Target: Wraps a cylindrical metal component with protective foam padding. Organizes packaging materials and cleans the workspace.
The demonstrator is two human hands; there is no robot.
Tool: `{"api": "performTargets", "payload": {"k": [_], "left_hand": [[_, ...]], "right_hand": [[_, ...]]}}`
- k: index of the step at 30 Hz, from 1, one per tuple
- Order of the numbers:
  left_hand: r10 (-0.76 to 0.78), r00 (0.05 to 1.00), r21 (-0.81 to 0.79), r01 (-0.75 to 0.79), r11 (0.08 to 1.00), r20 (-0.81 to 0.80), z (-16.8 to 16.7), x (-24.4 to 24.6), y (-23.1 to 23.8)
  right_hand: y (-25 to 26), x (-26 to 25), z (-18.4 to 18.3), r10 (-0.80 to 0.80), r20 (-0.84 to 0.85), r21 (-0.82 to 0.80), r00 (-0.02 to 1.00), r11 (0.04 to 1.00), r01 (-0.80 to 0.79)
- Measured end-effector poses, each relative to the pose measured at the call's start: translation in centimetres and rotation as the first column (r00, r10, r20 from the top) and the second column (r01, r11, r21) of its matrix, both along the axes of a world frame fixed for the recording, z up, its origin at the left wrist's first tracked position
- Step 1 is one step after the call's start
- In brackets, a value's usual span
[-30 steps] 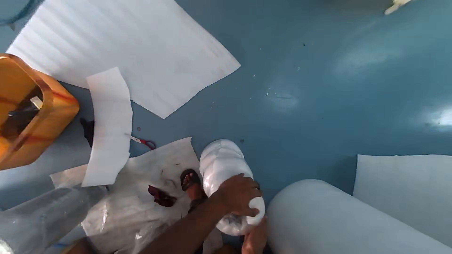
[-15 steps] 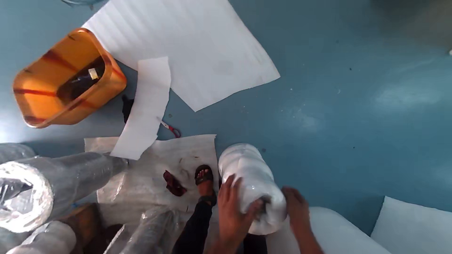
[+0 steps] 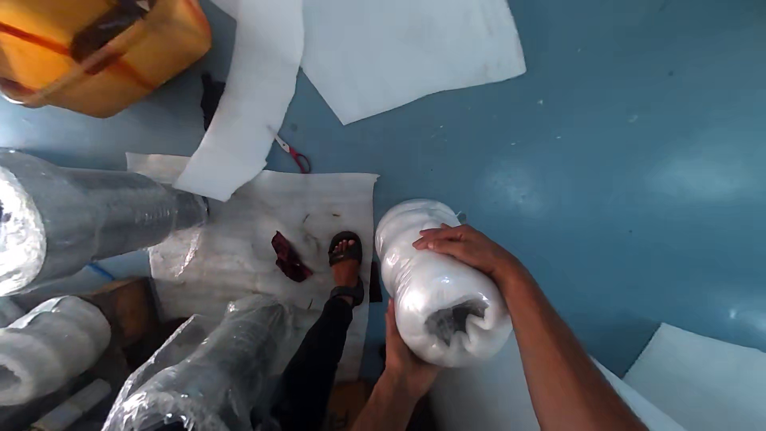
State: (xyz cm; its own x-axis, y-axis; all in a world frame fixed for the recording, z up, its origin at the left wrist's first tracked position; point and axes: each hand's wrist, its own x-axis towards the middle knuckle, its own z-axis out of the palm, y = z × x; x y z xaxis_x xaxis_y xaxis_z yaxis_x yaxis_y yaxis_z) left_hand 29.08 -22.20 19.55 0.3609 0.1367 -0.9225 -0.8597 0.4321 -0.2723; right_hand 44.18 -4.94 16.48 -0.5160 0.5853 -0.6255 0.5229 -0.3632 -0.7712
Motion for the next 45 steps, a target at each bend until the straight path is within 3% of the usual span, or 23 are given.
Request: {"api": "performTargets", "payload": {"k": [3, 5, 7, 9, 11, 13, 15, 16, 17, 18, 19, 22, 24, 25, 27, 29, 30, 31, 33, 37, 41, 45], "left_hand": [[-0.064, 0.998, 0.004, 0.065, 0.998, -0.008, -0.1, -1.9, -1.2], [-0.187, 0.982, 0.034, 0.188, 0.981, -0.033, -0.1, -3.8, -1.4], [-0.387, 0.919, 0.005, 0.389, 0.921, -0.076, 0.1, -5.3, -0.4], [-0.6, 0.791, -0.039, 0.6, 0.799, -0.121, -0.1, -6.0, 1.2], [-0.803, 0.551, -0.1, 0.807, 0.582, -0.226, -0.1, -5.2, 2.3], [-0.913, 0.198, -0.1, 0.964, 0.248, -0.355, 0.6, -3.0, 2.8], [-0.891, -0.179, -0.088, 0.984, -0.156, -0.417, 1.9, -0.1, 2.5], [-0.83, -0.338, -0.109, 0.94, -0.325, -0.443, 2.7, 1.5, 1.7], [-0.756, -0.451, -0.148, 0.887, -0.437, -0.474, 3.4, 3.0, 0.5], [-0.687, -0.516, -0.204, 0.849, -0.487, -0.511, 3.7, 4.1, -0.7], [-0.635, -0.535, -0.259, 0.838, -0.479, -0.557, 3.6, 4.9, -1.8], [-0.572, -0.493, -0.315, 0.867, -0.387, -0.656, 2.6, 5.5, -2.8], [-0.575, -0.457, -0.282, 0.885, -0.37, -0.679, 2.1, 5.7, -1.5], [-0.579, -0.444, -0.264, 0.89, -0.371, -0.684, 2.1, 5.7, -1.2], [-0.552, -0.43, -0.26, 0.896, -0.361, -0.714, 2.2, 5.8, -1.7], [-0.506, -0.436, -0.284, 0.892, -0.352, -0.744, 2.1, 5.8, -2.2], [-0.493, -0.441, -0.29, 0.889, -0.355, -0.75, 2.1, 5.7, -2.2], [-0.481, -0.444, -0.293, 0.886, -0.358, -0.756, 2.1, 5.5, -2.1], [-0.449, -0.457, -0.303, 0.877, -0.374, -0.768, 2.0, 5.3, -2.2], [-0.353, -0.495, -0.33, 0.839, -0.433, -0.794, 1.9, 4.2, -3.6], [-0.256, -0.492, -0.321, 0.803, -0.502, -0.832, 2.0, 2.4, -6.1], [-0.228, -0.534, -0.3, 0.723, -0.623, -0.814, 2.3, 2.6, -6.6]], "right_hand": [[-3.7, -0.1, 0.9, -0.138, 0.037, 0.062, 0.99, 0.989, 0.135], [-7.2, 0.0, 0.9, -0.286, 0.033, 0.128, 0.958, 0.951, 0.28], [-11.5, 0.4, 0.6, -0.499, 0.012, 0.187, 0.867, 0.852, 0.488], [-16.4, 0.8, 0.4, -0.725, 0.009, 0.177, 0.689, 0.679, 0.713], [-21.8, 0.8, 0.4, -0.908, 0.017, 0.12, 0.419, 0.418, 0.901], [-26.5, 0.6, 0.7, -0.991, 0.04, 0.09, 0.13, 0.133, 0.987], [-31.4, 0.7, 0.9, -0.995, 0.079, 0.088, -0.063, -0.056, 0.995], [-34.3, 0.6, 1.0, -0.981, 0.13, 0.113, -0.14, -0.126, 0.986], [-36.8, 0.6, 1.1, -0.963, 0.193, 0.139, -0.19, -0.164, 0.977], [-38.4, 0.8, 1.0, -0.948, 0.243, 0.149, -0.204, -0.171, 0.974], [-39.1, 1.0, 1.1, -0.937, 0.286, 0.148, -0.198, -0.161, 0.976], [-37.7, 2.3, 2.2, -0.924, 0.368, 0.195, -0.104, -0.033, 0.98], [-33.6, 5.2, 1.6, -0.925, 0.365, 0.175, -0.1, -0.038, 0.984], [-31.7, 6.7, 1.3, -0.934, 0.353, 0.137, -0.051, -0.002, 0.991], [-28.0, 8.6, 0.9, -0.948, 0.26, 0.06, 0.184, 0.206, 0.977], [-25.3, 9.4, 0.3, -0.832, 0.158, -0.007, 0.531, 0.537, 0.843], [-24.4, 9.4, 0.0, -0.743, 0.128, -0.072, 0.657, 0.653, 0.753], [-23.9, 9.3, 0.1, -0.687, 0.11, -0.161, 0.718, 0.701, 0.695], [-24.0, 9.0, 0.3, -0.664, 0.064, -0.239, 0.745, 0.714, 0.658], [-27.3, 7.9, 0.7, -0.675, 0.031, -0.245, 0.737, 0.71, 0.661], [-32.2, 5.6, 1.7, -0.757, 0.02, -0.14, 0.653, 0.645, 0.752], [-36.0, 4.0, 2.7, -0.855, 0.0, -0.068, 0.519, 0.518, 0.853]]}}
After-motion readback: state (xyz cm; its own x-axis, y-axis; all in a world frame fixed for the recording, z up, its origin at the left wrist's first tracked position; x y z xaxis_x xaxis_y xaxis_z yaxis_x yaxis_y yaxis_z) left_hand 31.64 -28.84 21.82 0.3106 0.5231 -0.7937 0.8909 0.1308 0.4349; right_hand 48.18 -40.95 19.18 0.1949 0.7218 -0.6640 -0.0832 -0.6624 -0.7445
